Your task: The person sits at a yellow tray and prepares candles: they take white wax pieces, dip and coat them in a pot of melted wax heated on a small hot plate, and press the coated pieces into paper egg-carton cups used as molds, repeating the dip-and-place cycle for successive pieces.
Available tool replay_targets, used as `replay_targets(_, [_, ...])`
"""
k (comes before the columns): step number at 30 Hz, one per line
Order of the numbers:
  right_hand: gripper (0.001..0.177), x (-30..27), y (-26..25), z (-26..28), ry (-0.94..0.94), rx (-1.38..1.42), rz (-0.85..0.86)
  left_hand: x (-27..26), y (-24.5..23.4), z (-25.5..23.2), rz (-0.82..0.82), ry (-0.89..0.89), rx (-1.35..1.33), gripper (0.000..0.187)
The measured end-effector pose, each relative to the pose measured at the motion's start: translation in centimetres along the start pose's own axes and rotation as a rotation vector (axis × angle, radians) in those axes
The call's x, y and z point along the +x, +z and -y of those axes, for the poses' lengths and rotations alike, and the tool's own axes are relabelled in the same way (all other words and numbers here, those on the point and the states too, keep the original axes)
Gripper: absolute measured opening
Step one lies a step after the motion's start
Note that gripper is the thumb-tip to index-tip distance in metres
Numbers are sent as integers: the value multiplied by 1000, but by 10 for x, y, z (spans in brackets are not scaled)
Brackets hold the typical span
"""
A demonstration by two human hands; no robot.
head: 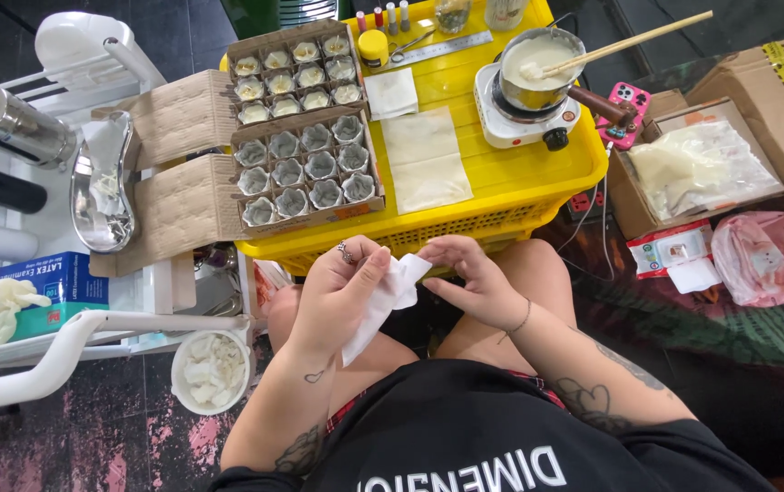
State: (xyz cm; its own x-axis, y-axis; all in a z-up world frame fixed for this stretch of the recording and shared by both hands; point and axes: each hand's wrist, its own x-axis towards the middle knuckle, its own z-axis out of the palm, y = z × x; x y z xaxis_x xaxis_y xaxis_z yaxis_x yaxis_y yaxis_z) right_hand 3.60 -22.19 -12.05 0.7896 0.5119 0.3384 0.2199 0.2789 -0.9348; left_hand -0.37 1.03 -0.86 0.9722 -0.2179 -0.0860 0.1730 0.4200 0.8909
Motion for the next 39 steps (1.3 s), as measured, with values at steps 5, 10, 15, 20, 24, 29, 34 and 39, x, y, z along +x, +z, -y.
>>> replay_targets(5, [30,9,-3,2,-33,-274,-65,-2,0,1,3,18,-19,17])
replay_targets(10, [14,13,6,23,-121,-52,-195,-2,-15,11,-40,62,51,16])
replay_targets(15, [14,23,3,72,220,263,-509,0,-6,2,-149,132,625,25])
replay_targets(20, [18,32,-13,93,213,-193,-368,15,26,-17,-175,403,984,40])
replay_targets(24, [17,52,-10,126,191,-539,-50,24,53,-16,-33,780,922,67])
replay_targets(29, [24,58,-14,139,196,-634,-54,36,42,36,-75,399,756,37])
replay_targets(34, [39,71,-36,137,298,-778,-158,57,26,55,-157,339,607,30])
replay_targets(39, [15,102,-64,118,-114,-956,4,92,6,43,-251,330,692,22])
